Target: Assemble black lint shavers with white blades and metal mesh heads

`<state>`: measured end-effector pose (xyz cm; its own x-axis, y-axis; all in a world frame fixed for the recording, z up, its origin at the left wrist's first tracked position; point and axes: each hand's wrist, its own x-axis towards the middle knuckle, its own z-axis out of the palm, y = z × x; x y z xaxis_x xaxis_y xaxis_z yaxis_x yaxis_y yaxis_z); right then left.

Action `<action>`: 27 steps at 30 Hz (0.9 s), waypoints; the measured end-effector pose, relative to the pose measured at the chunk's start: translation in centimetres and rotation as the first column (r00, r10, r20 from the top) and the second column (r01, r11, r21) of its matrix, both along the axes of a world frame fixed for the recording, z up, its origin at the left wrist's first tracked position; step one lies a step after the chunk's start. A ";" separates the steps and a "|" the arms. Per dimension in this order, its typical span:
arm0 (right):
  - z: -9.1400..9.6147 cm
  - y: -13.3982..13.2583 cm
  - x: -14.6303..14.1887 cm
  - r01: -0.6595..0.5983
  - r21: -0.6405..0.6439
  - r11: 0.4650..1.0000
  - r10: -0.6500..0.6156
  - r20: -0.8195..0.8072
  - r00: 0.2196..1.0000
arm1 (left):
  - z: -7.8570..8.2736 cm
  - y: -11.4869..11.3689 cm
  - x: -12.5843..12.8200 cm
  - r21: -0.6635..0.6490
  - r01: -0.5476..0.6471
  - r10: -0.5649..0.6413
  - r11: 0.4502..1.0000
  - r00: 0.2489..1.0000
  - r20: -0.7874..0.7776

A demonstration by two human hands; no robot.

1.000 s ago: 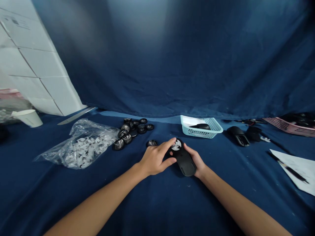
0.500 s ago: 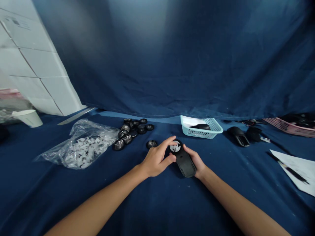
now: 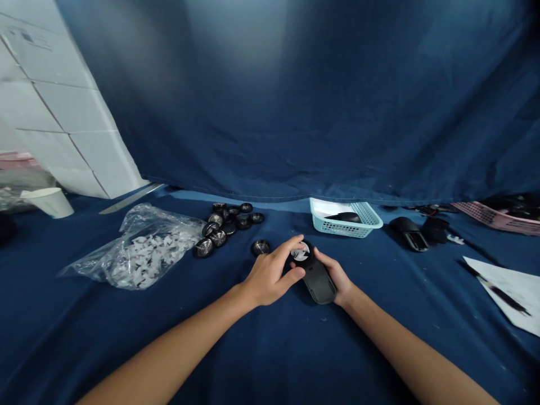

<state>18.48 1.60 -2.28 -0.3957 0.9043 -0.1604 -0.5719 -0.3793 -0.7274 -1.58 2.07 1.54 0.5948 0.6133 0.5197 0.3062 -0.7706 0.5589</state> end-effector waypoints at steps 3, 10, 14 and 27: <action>0.3 -0.1 -0.1 -0.004 -0.002 1.000 0.004 -0.008 1.000 | 0.1 -0.2 0.0 -0.004 0.016 -0.016 1.000 1.000 -0.012; -0.1 0.1 0.2 -0.021 -0.011 1.000 0.021 -0.026 0.999 | 0.0 -0.2 0.0 0.089 0.027 -0.023 0.996 0.999 -0.049; -0.5 0.3 0.5 -0.034 -0.015 0.999 0.033 -0.028 0.999 | 0.0 0.0 -0.1 0.190 0.019 0.000 0.982 0.995 -0.095; -1.0 0.7 0.7 -0.025 0.029 0.999 0.026 -0.043 0.999 | -0.4 1.2 -0.7 0.429 -0.045 0.136 0.902 0.974 -0.183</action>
<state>19.22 2.30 -3.29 -0.4249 0.8976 -0.1175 -0.5931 -0.3741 -0.7130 -2.29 3.28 1.15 0.6676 0.4214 0.6137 0.4579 -0.8824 0.1078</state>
